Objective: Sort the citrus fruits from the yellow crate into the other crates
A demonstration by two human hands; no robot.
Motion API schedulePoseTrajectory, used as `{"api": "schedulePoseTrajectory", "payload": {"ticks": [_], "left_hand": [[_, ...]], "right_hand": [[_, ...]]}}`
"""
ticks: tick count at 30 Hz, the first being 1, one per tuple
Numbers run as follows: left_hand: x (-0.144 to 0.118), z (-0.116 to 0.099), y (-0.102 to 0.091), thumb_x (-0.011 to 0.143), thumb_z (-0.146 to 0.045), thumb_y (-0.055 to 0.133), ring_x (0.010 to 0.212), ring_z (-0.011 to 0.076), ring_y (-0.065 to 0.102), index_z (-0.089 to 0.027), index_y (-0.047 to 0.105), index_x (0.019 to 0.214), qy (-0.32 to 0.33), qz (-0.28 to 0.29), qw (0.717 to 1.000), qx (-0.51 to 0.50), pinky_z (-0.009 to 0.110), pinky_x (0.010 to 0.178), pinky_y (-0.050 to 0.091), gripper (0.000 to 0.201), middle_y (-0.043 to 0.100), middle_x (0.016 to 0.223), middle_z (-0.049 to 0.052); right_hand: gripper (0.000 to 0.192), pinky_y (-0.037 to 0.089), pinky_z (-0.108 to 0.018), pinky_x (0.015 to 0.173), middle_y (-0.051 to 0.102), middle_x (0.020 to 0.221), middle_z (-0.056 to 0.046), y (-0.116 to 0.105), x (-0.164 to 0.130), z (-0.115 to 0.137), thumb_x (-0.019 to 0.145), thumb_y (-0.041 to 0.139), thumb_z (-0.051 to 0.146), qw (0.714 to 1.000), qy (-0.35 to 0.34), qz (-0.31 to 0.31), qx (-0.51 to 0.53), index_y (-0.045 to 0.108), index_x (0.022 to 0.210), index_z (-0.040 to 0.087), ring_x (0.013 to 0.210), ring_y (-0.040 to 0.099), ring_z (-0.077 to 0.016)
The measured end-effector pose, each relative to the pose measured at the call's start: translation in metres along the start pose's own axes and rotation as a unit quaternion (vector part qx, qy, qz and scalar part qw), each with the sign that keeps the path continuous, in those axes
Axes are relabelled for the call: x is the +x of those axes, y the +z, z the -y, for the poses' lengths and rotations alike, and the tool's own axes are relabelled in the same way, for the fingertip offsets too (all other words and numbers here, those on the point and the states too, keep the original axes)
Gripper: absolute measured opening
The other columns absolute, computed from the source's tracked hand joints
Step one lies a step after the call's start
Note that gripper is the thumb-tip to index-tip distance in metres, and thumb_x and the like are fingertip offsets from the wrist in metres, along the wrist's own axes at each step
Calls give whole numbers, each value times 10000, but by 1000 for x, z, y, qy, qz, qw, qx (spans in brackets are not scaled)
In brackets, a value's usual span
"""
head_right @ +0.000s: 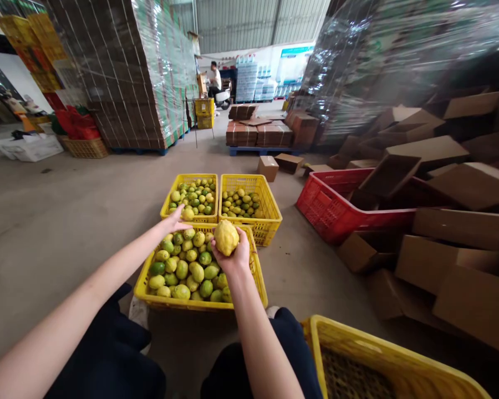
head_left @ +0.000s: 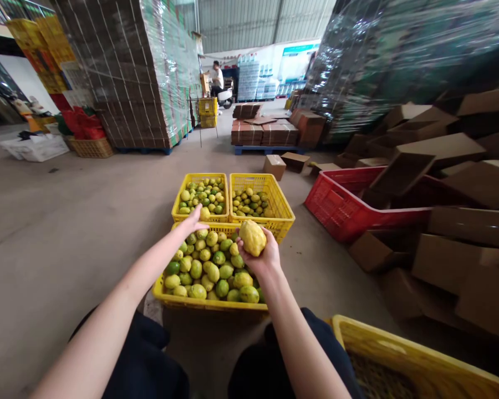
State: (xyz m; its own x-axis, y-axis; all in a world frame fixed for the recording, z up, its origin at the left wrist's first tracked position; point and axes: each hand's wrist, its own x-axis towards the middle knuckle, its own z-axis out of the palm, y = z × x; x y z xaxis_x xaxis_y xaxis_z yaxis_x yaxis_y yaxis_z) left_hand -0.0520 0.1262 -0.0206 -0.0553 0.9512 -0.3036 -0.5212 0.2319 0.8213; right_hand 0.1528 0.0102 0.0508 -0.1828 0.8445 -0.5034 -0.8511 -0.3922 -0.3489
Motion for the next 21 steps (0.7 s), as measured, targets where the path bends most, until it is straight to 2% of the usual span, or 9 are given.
{"api": "schedulePoseTrajectory", "payload": {"ticks": [2,4,5,6,10,12,15,18,21], "left_hand": [[9,-18,0,848,-550,560,836,231,667,-194,582,941,-34,-88,986,137,338,722,541,369,662,942,87],[-1,-17,-13,830,-536,580,930,278,667,-182,586,891,-71,-110,965,225,382,795,522,360,671,968,110],[-11,-11,-23,810,-516,607,926,291,670,-176,588,843,-98,-99,956,260,401,808,513,342,681,934,119],[-23,-3,-35,818,-531,579,907,270,675,-189,577,809,-146,-50,924,349,391,814,506,343,689,893,98],[-71,24,-75,703,-468,702,788,314,692,-177,593,713,-230,8,856,464,458,789,489,310,683,710,89],[-86,28,-83,667,-464,728,775,332,691,-190,585,669,-227,23,830,509,469,784,486,309,663,652,68],[-97,23,-83,692,-477,702,859,323,682,-220,556,619,-169,43,809,561,439,846,473,304,652,660,47],[-106,14,-79,711,-479,678,1027,335,642,-229,517,578,-100,58,781,614,412,938,430,326,694,770,76],[-117,4,-78,671,-463,712,1120,399,601,-218,518,568,-68,62,729,678,445,983,390,329,729,918,145]], "right_hand": [[280,514,-247,447,707,696,-88,-1,2,2,862,415,337,1000,-1,2,1,631,942,176,542,620,-178],[282,524,-261,458,710,701,-91,-3,5,2,859,421,341,1000,-2,3,-1,631,950,175,552,627,-184],[282,525,-264,460,710,700,-91,-3,6,2,859,423,342,1000,-3,2,-3,631,951,175,555,629,-187],[278,526,-265,460,710,699,-90,-4,8,2,858,427,342,1000,-4,3,-6,630,951,176,557,632,-189],[266,543,-277,475,705,690,-83,-8,18,-6,863,441,357,1000,-7,-6,-26,624,936,179,572,644,-194],[243,554,-290,485,696,678,-71,-11,26,-15,865,457,363,999,-8,-29,-42,614,921,187,578,649,-195],[175,538,-283,455,666,645,-28,-23,38,-35,861,489,355,996,15,-54,-66,587,888,212,543,630,-174],[112,504,-255,434,583,561,27,-41,49,-62,842,536,323,993,53,-51,-92,568,835,216,498,601,-148],[58,472,-240,416,508,500,63,-65,53,-93,796,595,226,993,48,-23,-104,553,761,205,452,569,-133]]}}
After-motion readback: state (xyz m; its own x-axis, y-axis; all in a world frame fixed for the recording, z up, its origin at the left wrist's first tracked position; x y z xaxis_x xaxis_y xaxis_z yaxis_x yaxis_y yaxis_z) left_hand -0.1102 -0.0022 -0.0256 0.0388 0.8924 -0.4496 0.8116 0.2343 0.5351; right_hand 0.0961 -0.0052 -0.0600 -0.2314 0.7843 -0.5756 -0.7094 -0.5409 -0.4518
